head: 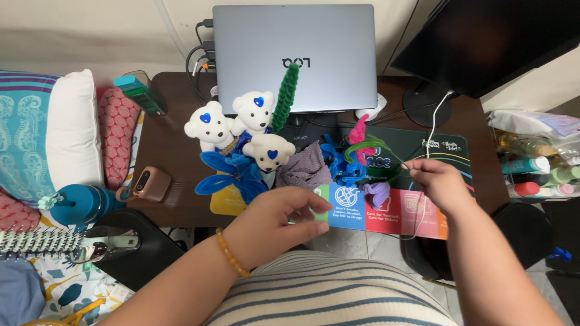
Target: The person wipes several bear-shaped and flower-shaped decorative toys with a purple cloth.
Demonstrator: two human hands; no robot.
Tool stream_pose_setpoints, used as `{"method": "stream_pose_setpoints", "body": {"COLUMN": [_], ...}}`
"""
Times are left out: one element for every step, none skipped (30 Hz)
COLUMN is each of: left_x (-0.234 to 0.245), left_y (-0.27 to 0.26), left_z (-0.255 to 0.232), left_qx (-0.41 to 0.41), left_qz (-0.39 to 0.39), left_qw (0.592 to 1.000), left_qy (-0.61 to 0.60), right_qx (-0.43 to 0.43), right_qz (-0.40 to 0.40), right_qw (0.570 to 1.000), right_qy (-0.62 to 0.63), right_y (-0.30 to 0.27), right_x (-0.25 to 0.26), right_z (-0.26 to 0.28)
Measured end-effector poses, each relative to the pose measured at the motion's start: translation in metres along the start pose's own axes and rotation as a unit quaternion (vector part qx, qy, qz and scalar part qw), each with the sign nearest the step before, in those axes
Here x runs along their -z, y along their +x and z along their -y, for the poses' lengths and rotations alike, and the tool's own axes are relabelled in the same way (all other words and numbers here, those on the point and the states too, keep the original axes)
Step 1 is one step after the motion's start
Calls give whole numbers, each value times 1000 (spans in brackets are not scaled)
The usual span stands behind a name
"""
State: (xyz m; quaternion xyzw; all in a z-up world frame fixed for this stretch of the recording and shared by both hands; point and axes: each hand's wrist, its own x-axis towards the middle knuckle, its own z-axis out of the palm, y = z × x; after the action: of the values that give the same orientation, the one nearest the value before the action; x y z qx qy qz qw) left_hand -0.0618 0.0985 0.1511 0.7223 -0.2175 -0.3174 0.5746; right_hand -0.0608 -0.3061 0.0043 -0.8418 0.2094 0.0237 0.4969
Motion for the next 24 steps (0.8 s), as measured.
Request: {"method": "stream_pose_setpoints", "body": {"left_x": [-2, -4, -5, -8, -11, -13, -16, -19, -24, -28, -31, -33, -37, -39, -36, -30, -25, -27, -30, -30, -28, -26, -24, -22], "left_y": [1, 2, 4, 6, 8, 12, 16, 21, 25, 30, 34, 36, 37, 37, 34, 28, 23, 21, 18, 16, 18, 19, 18, 15], "left_z": [-1, -2, -3, -4, -4, -4, -4, -3, -1, 3, 7, 12, 18, 25, 32, 40, 47, 54, 61, 69, 76, 83, 90, 96], "left_qx": [-40, -79, -81, -201, -316, -317, -324, -331, -330, -295, -250, -249, -244, -232, -232, -223, -214, -213, -195, -173, -173, -181, -187, -185], "left_qz": [-24, -48, -48, -105, -158, -159, -193, -227, -230, -192, -147, -148, -86, -21, -23, 18, 58, 56, 3, -49, -52, -111, -171, -175], "left_qw": [998, 991, 990, 958, 901, 901, 891, 879, 879, 932, 953, 953, 937, 896, 895, 896, 896, 896, 935, 963, 963, 961, 955, 955], "left_qy": [50, 100, 101, 178, 250, 251, 254, 257, 258, 87, -87, -86, -236, -379, -380, -383, -385, -385, -295, -201, -201, -176, -151, -151], "right_qx": [-31, -62, -60, -71, -82, -80, -80, -79, -78, -71, -65, -65, -46, -28, -30, -32, -34, -35, -14, 8, 8, 12, 14, 12], "right_qz": [56, 112, 111, 166, 221, 222, 266, 308, 310, 358, 403, 405, 446, 486, 487, 485, 483, 484, 499, 512, 514, 497, 478, 482], "right_qw": [994, 976, 976, 952, 920, 920, 888, 850, 850, 815, 777, 776, 738, 696, 696, 696, 695, 694, 689, 684, 683, 719, 753, 751], "right_qy": [89, 177, 177, 246, 312, 312, 367, 419, 418, 450, 480, 479, 504, 527, 527, 529, 531, 531, 525, 519, 518, 485, 452, 451], "right_y": [-3, -8, -14, -20, -26, -32, -38, -42, -46, -49, -51, -53, -55, -56, -56, -55, -54, -54, -53, -52, -51, -52, -52, -47], "right_x": [9, 16, 19, 17, 12, 5, -4, -13, -24, -36, -48, -58, -68, -77, -85, -93, -98, -103, -112, -118, -124, -134, -143, -149], "right_z": [-1, -1, 1, 3, 6, 9, 12, 16, 20, 24, 30, 35, 41, 47, 51, 55, 56, 57, 57, 57, 57, 59, 59, 61]}}
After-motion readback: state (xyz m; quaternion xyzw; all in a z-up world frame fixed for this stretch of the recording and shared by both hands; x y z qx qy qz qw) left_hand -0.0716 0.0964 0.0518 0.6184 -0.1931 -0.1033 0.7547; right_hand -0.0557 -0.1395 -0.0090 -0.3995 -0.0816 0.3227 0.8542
